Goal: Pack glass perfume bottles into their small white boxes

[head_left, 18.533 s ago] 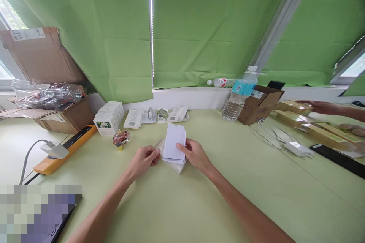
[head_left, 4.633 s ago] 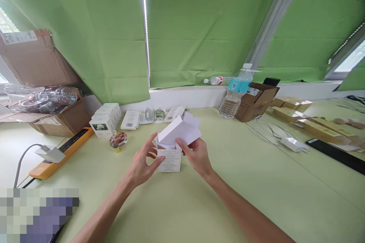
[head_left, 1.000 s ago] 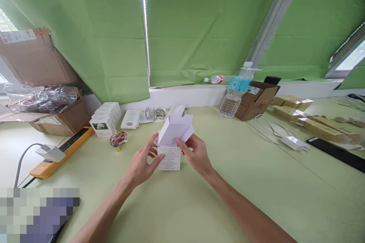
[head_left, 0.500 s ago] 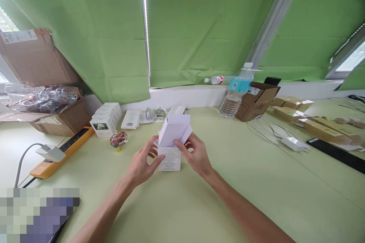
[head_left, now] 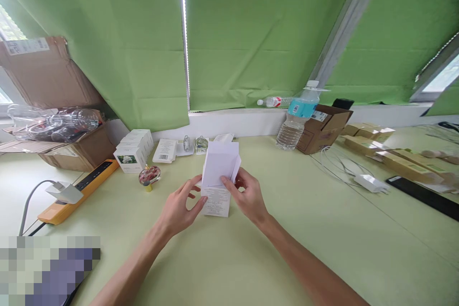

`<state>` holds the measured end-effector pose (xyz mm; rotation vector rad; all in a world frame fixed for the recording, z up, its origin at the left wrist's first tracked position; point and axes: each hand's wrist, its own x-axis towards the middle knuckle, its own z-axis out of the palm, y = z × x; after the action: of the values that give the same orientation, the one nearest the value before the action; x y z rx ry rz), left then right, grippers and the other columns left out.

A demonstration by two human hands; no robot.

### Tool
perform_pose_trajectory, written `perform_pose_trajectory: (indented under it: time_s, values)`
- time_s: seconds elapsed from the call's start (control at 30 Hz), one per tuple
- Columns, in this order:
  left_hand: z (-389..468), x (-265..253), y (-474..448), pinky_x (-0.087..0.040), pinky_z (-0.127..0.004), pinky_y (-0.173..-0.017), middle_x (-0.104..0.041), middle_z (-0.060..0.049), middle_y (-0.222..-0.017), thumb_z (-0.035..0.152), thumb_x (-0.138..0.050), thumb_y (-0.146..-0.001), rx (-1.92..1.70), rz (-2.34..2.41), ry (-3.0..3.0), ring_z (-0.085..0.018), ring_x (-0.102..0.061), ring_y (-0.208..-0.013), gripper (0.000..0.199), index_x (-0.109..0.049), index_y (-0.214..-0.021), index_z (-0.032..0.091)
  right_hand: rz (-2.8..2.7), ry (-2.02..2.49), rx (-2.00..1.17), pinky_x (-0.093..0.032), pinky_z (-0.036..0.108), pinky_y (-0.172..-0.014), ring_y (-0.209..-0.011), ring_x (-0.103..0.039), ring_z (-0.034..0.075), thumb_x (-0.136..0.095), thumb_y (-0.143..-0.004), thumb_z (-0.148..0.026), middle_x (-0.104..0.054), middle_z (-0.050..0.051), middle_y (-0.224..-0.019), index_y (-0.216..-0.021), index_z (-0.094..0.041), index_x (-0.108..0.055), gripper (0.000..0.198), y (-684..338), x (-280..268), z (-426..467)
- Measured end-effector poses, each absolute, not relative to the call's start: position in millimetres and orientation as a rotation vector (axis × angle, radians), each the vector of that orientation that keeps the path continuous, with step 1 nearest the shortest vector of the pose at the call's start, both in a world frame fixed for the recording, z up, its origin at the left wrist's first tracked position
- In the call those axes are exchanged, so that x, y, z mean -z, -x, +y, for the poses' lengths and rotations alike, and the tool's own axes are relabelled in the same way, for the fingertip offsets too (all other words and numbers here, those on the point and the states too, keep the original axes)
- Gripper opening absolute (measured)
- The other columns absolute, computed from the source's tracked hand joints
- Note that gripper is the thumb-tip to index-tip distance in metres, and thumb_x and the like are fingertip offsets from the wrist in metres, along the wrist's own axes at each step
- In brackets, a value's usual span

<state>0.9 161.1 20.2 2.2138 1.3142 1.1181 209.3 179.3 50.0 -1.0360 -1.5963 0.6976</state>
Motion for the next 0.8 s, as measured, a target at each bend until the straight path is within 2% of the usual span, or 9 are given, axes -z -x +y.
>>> perform_pose_trajectory:
  time_s: [0.2,0.4,0.63,0.8]
  values:
    - [161.6,-14.7,-5.0,-0.058,-0.035,-0.084,-0.063,-0.006,-0.124,0.034,-0.054,-0.091,-1.198,1.247,-2.131,-0.019,-0.065,-0.103,0.058,-0.03,-0.144,0.031,-1.62,1.034,-0.683,-0.042,0.026,-0.053,-0.062,-0.05,0.014,-0.06,-0.088,-0.041,-0.059,0.001,-0.074,-0.083,-0.02,-0.058,0.021,-208.6,-51.3,178.0]
    - [160.3,-18.6,-5.3,-0.058,-0.035,-0.083,-0.066,-0.005,-0.115,0.032,-0.054,-0.092,-1.172,1.24,-2.137,-0.018,-0.067,-0.096,0.045,-0.041,-0.135,0.029,-1.65,0.992,-0.653,-0.038,0.025,-0.05,-0.056,-0.045,0.011,-0.062,-0.086,-0.037,-0.061,0.0,-0.08,-0.096,-0.021,-0.061,0.019,-209.1,-53.6,175.9]
    - [160.2,-18.4,-5.0,-0.057,-0.038,-0.083,-0.065,-0.006,-0.116,0.034,-0.054,-0.092,-1.137,1.267,-2.1,-0.019,-0.067,-0.093,0.051,-0.036,-0.139,0.029,-1.636,0.962,-0.689,-0.04,0.026,-0.051,-0.058,-0.046,0.012,-0.06,-0.087,-0.039,-0.062,0.002,-0.081,-0.103,-0.021,-0.061,0.024,-208.4,-52.6,175.7]
    - [161.1,-16.4,-5.4,-0.057,-0.038,-0.082,-0.066,-0.006,-0.116,0.035,-0.054,-0.091,-1.136,1.271,-2.095,-0.019,-0.067,-0.094,0.057,-0.031,-0.143,0.029,-1.644,0.975,-0.665,-0.039,0.026,-0.05,-0.057,-0.046,0.013,-0.06,-0.087,-0.042,-0.061,0.002,-0.078,-0.098,-0.021,-0.064,0.024,-207.9,-54.1,175.7]
